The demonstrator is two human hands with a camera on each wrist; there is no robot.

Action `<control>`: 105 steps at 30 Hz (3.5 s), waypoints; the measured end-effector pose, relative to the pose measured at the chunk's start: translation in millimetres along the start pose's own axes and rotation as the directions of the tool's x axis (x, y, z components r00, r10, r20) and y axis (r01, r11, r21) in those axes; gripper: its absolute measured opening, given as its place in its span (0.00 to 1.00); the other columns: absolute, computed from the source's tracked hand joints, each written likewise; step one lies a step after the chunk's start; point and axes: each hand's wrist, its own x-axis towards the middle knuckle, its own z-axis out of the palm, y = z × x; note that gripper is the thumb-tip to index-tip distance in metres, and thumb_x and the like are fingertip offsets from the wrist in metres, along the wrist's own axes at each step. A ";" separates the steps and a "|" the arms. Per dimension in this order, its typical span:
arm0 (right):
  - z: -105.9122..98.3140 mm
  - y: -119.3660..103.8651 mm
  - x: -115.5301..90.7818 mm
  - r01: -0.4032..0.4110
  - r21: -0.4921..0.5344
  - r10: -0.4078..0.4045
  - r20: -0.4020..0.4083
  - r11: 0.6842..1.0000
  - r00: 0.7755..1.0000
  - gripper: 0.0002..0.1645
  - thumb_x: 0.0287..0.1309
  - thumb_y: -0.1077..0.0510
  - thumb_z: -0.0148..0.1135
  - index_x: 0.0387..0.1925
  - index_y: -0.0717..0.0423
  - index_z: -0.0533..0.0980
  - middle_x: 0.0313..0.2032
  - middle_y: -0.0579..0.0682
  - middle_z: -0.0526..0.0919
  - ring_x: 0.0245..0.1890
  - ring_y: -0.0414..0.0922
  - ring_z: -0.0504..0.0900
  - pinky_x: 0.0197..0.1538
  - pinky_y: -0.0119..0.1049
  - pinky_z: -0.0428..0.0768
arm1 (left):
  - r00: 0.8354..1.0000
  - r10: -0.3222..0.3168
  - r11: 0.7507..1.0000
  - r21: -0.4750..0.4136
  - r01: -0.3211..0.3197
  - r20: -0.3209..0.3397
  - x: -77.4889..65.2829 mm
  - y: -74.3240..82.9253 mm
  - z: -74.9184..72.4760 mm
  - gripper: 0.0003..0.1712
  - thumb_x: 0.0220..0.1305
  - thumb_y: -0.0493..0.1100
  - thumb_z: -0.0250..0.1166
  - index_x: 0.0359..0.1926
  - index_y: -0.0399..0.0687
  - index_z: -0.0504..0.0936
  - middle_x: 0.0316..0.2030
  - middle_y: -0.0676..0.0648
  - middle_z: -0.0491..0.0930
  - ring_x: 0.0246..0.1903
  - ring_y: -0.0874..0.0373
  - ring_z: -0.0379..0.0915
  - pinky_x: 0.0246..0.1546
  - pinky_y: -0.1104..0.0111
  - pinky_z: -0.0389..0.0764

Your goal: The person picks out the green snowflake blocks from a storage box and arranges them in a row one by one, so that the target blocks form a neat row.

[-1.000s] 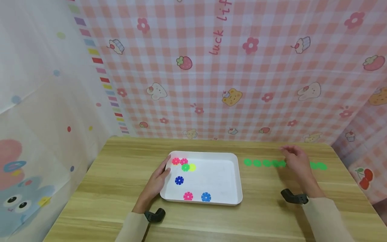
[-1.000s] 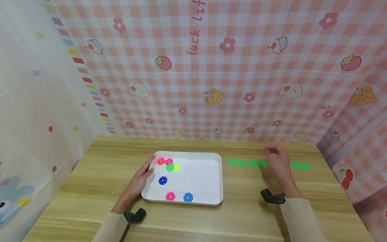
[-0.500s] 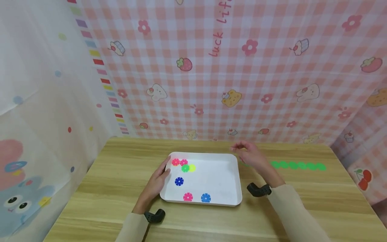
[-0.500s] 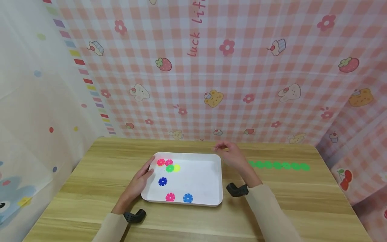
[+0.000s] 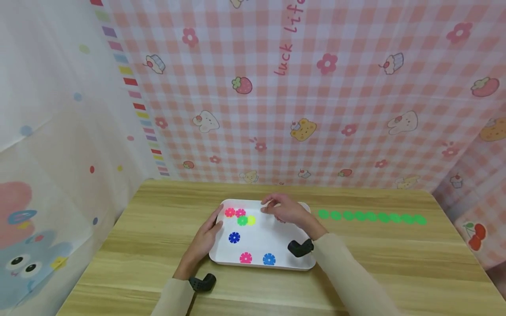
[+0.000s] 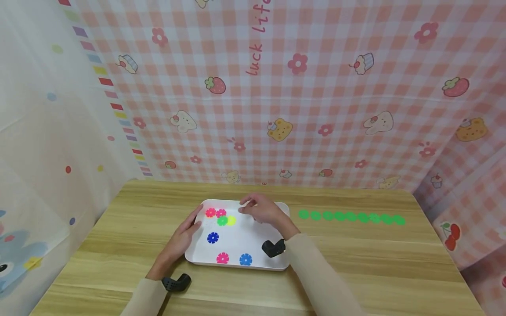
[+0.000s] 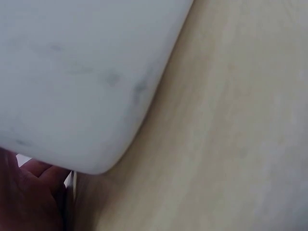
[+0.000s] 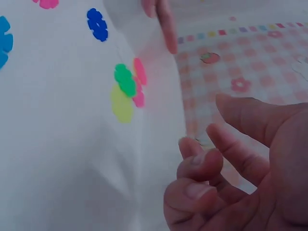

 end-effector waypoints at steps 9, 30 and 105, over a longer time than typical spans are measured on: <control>38.4 -0.4 24.7 -0.002 -0.076 0.009 0.099 0.997 0.995 0.18 0.61 0.56 0.67 0.53 0.51 0.79 0.39 0.51 0.78 0.27 0.46 0.75 0.27 0.33 0.77 | 1.000 -0.008 1.000 -0.007 0.008 -0.005 6.9 -14.4 -1.4 0.31 0.79 0.40 0.41 0.79 0.53 0.50 0.79 0.46 0.42 0.78 0.50 0.33 0.77 0.52 0.38; 64.9 12.1 46.7 0.090 -0.174 -0.091 0.002 0.981 0.996 0.12 0.54 0.61 0.73 0.41 0.50 0.85 0.32 0.47 0.76 0.30 0.43 0.70 0.33 0.30 0.70 | 1.000 0.030 1.000 0.008 -0.030 -0.009 14.1 -30.6 -2.0 0.30 0.79 0.42 0.42 0.78 0.60 0.52 0.79 0.50 0.45 0.78 0.52 0.35 0.77 0.52 0.39; -15.1 5.6 -16.3 0.114 -0.173 -0.143 -0.161 0.978 0.977 0.07 0.63 0.62 0.63 0.42 0.52 0.83 0.34 0.45 0.83 0.38 0.42 0.80 0.44 0.38 0.81 | 1.000 0.001 1.000 -0.004 -0.001 -0.002 1.6 -1.5 1.2 0.31 0.79 0.37 0.41 0.79 0.48 0.49 0.79 0.42 0.41 0.78 0.46 0.32 0.76 0.49 0.37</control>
